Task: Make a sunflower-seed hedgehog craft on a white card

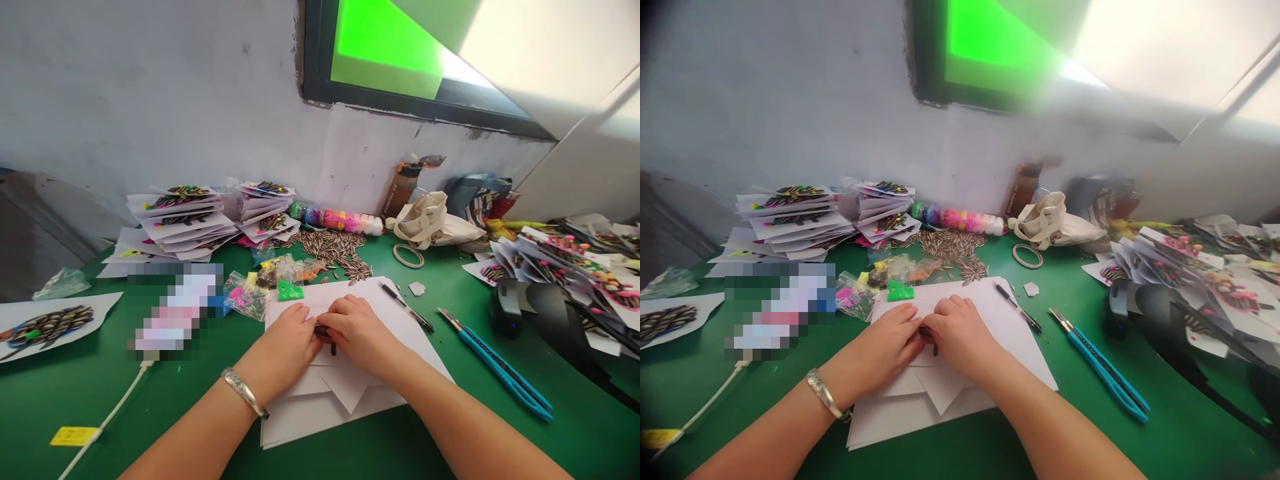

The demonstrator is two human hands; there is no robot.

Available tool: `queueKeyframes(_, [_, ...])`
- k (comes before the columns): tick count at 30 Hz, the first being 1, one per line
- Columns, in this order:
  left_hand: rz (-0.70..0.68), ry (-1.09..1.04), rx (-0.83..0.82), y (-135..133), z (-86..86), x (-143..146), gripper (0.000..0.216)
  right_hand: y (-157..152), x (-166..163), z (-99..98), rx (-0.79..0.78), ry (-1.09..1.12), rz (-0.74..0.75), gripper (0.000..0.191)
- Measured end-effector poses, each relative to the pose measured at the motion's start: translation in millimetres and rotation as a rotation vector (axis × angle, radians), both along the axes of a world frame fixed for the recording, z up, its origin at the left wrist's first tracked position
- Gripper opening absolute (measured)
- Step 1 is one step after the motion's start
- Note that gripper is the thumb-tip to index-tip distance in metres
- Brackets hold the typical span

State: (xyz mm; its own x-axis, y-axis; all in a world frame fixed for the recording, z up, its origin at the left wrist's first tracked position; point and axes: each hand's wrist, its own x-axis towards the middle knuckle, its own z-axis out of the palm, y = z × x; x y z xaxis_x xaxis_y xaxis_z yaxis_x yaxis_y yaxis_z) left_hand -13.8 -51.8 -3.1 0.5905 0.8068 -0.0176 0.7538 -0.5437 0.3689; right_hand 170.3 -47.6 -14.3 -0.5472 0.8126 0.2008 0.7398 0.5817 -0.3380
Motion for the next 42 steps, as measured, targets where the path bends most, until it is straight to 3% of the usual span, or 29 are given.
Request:
queueKeyframes(32, [-0.013,-0.023,-0.002,2.8,1.3,-1.0,0.018,3.6,-4.4,-3.9,0.088,-0.063,0.029,0.015])
queueKeyframes(42, [-0.016,-0.017,-0.009,2.0,3.4,-1.3,0.022,1.3,-7.1,-4.4,0.036,-0.085,0.027,0.014])
